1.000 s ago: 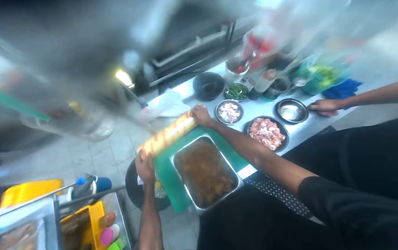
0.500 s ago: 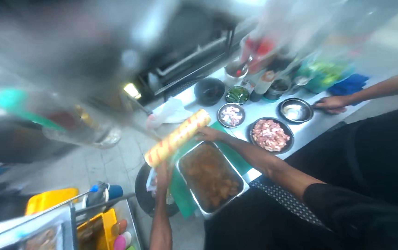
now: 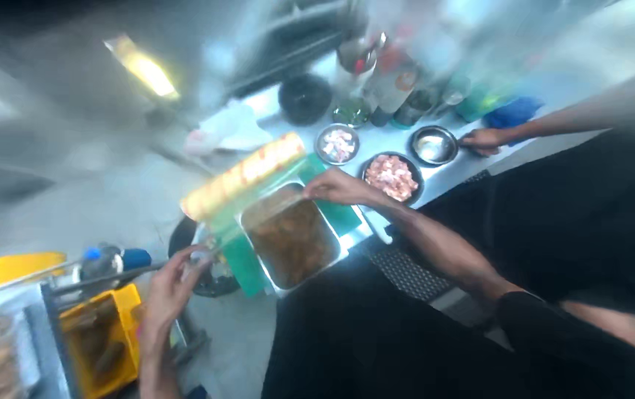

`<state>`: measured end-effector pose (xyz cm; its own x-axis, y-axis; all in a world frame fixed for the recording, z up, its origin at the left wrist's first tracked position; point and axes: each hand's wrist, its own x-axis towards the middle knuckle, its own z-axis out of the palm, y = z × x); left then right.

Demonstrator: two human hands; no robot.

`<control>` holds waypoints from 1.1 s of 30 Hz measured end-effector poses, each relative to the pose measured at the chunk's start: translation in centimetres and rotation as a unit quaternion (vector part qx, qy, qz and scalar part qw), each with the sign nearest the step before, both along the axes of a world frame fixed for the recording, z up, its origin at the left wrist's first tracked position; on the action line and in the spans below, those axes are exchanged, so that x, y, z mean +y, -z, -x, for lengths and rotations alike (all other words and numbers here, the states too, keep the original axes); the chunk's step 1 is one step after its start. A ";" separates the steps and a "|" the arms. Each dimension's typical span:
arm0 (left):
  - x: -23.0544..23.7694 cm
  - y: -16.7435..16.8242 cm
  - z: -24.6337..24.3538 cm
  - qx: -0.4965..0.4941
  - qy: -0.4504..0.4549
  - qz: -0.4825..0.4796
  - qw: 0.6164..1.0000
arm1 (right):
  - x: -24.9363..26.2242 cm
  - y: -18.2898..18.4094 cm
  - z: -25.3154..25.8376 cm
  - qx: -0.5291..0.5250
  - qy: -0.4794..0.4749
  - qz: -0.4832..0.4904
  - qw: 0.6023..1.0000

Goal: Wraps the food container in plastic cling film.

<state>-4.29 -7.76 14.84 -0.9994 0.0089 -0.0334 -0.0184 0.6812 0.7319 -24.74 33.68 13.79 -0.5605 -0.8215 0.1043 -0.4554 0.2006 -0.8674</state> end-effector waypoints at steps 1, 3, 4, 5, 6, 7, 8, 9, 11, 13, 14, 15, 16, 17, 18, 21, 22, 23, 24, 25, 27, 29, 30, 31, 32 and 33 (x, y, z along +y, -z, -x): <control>1.1 -1.2 -2.2 -0.024 0.004 -0.003 1.000 | 1.8 -1.1 -2.2 -0.015 -0.006 0.001 1.000; 3.9 -2.2 -6.2 -0.095 0.016 -0.023 0.995 | 5.3 -2.3 -7.2 -0.077 0.015 -0.045 0.996; 5.4 -1.7 -8.2 -0.145 0.016 -0.035 0.989 | 6.9 -2.0 -9.6 -0.119 0.029 -0.082 0.989; 6.9 -0.6 -10.0 -0.204 0.014 -0.039 0.978 | 8.3 -1.2 -11.8 -0.154 0.035 -0.134 0.978; 8.5 1.0 -11.5 -0.269 0.009 -0.038 0.962 | 9.5 0.1 -13.7 -0.176 0.035 -0.193 0.965; 10.1 3.2 -12.8 -0.329 0.002 -0.035 0.944 | 10.2 2.0 -15.6 -0.185 0.035 -0.236 0.953; 11.5 5.9 -14.0 -0.376 -0.006 -0.029 0.926 | 10.8 4.5 -17.4 -0.183 0.036 -0.259 0.948; 12.8 8.5 -14.8 -0.400 -0.017 -0.020 0.916 | 11.1 7.1 -18.9 -0.170 0.036 -0.265 0.949; 14.7 13.3 -15.7 -0.375 -0.064 -0.029 0.924 | 11.3 11.6 -20.4 -0.152 0.040 -0.252 0.955; 15.9 16.8 -15.9 -0.281 -0.145 -0.056 0.947 | 11.2 14.3 -19.8 -0.157 0.082 -0.221 0.959; 15.8 18.1 -15.6 -0.230 -0.182 -0.062 0.954 | 11.1 15.2 -19.0 -0.160 0.114 -0.204 0.959; 15.3 19.1 -15.1 -0.189 -0.209 -0.075 0.957 | 10.9 16.1 -18.1 -0.162 0.149 -0.191 0.957; 14.8 19.9 -14.7 -0.168 -0.226 -0.106 0.954 | 10.6 16.7 -17.4 -0.163 0.182 -0.181 0.953; 14.3 20.4 -14.2 -0.160 -0.244 -0.153 0.944 | 10.2 17.4 -16.8 -0.166 0.218 -0.168 0.947; 14.0 20.6 -13.5 -0.158 -0.268 -0.213 0.926 | 9.6 17.7 -16.3 -0.195 0.259 -0.152 0.934; 13.9 18.5 -10.3 -0.203 -0.379 -0.403 0.808 | 5.9 16.5 -14.7 -0.450 0.415 -0.016 0.791; 14.1 17.2 -9.3 -0.224 -0.399 -0.435 0.776 | 4.7 15.7 -14.2 -0.510 0.440 0.014 0.739; 14.4 15.8 -8.4 -0.245 -0.405 -0.434 0.767 | 3.6 14.9 -13.9 -0.522 0.450 0.015 0.724; 14.7 14.4 -7.7 -0.262 -0.401 -0.414 0.774 | 2.8 14.1 -13.8 -0.500 0.444 -0.001 0.743; 15.1 13.3 -7.3 -0.276 -0.385 -0.381 0.794 | 2.3 13.3 -13.8 -0.468 0.423 -0.025 0.776; 15.6 12.6 -7.6 -0.284 -0.337 -0.311 0.842 | 2.4 11.5 -14.1 -0.416 0.364 -0.074 0.830; 15.8 13.0 -8.4 -0.290 -0.318 -0.271 0.861 | 3.9 10.6 -14.6 -0.347 0.364 -0.106 0.858; 15.9 13.1 -8.7 -0.299 -0.324 -0.259 0.860 | 5.0 10.7 -15.1 -0.282 0.390 -0.135 0.866; 16.1 13.0 -8.9 -0.310 -0.332 -0.251 0.855 | 6.2 11.2 -15.6 -0.206 0.420 -0.179 0.866; 16.3 13.2 -9.0 -0.314 -0.337 -0.244 0.853 | 7.5 12.0 -16.4 -0.135 0.444 -0.230 0.856; 16.6 13.6 -9.1 -0.310 -0.342 -0.242 0.853 | 8.8 13.1 -17.1 -0.083 0.452 -0.291 0.839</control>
<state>4.78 8.84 1.23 -0.5684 -0.4069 -0.7151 -0.7759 -0.0241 0.6304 -7.62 42.44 0.73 -0.9491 0.0633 -0.3086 0.2294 0.8101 -0.5395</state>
